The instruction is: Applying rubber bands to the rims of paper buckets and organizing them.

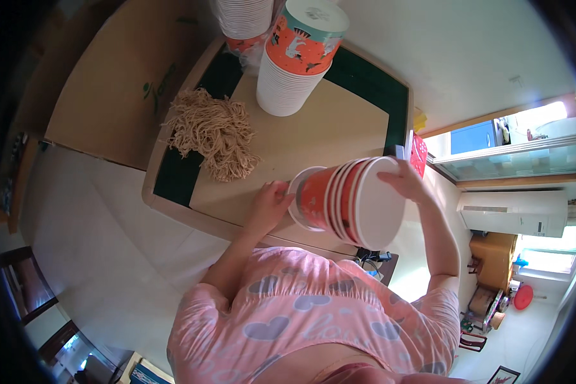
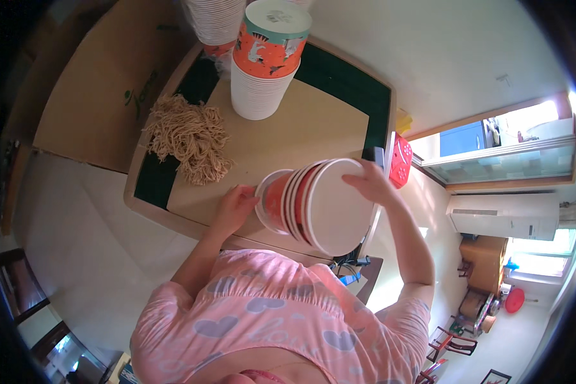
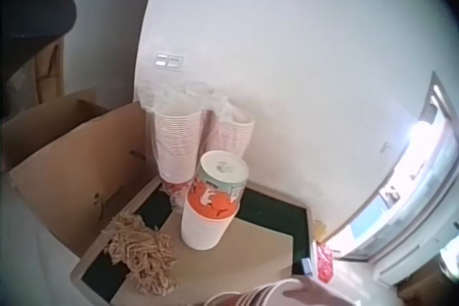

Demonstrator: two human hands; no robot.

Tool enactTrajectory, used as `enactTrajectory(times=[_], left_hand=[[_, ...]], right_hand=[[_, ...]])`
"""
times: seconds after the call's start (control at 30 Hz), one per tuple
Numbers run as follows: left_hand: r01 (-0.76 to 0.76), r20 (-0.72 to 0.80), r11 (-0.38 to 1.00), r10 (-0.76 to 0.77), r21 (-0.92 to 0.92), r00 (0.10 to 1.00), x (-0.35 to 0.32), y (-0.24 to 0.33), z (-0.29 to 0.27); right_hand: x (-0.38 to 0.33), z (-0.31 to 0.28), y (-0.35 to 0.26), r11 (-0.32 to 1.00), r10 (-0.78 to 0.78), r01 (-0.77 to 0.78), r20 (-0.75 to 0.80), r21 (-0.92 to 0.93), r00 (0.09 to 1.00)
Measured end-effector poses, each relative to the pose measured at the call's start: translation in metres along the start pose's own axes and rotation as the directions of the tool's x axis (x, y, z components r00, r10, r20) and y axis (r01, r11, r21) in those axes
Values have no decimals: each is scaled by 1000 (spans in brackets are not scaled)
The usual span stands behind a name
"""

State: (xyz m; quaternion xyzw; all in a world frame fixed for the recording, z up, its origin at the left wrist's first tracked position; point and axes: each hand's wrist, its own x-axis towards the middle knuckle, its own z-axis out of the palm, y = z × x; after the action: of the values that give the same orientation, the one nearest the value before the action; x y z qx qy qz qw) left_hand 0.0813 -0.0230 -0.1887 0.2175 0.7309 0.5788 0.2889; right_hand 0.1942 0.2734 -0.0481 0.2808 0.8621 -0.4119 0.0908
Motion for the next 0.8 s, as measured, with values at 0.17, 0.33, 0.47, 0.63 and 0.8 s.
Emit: enactTrajectory(times=[0.17,0.33,0.47,0.63,0.8], left_hand=[[-228,-164,851,339,473,926,25,3,19],[-43,-23,747,77,663,997,43,-26,26],[-56,-49,777,111,627,993,34,-26,2],[13,-139,800,88,601,986,33,-11,-8],[-30,-95,761,120,648,988,33,-9,-8]], right_hand=[[-21,-73,-20,997,-29,44,-211,68,977],[-10,-96,21,999,-5,19,-333,39,943],[18,-72,95,985,103,-140,-300,-103,948],[24,-32,99,946,172,-230,-248,-228,953],[22,-39,90,957,152,-192,-187,-216,970]])
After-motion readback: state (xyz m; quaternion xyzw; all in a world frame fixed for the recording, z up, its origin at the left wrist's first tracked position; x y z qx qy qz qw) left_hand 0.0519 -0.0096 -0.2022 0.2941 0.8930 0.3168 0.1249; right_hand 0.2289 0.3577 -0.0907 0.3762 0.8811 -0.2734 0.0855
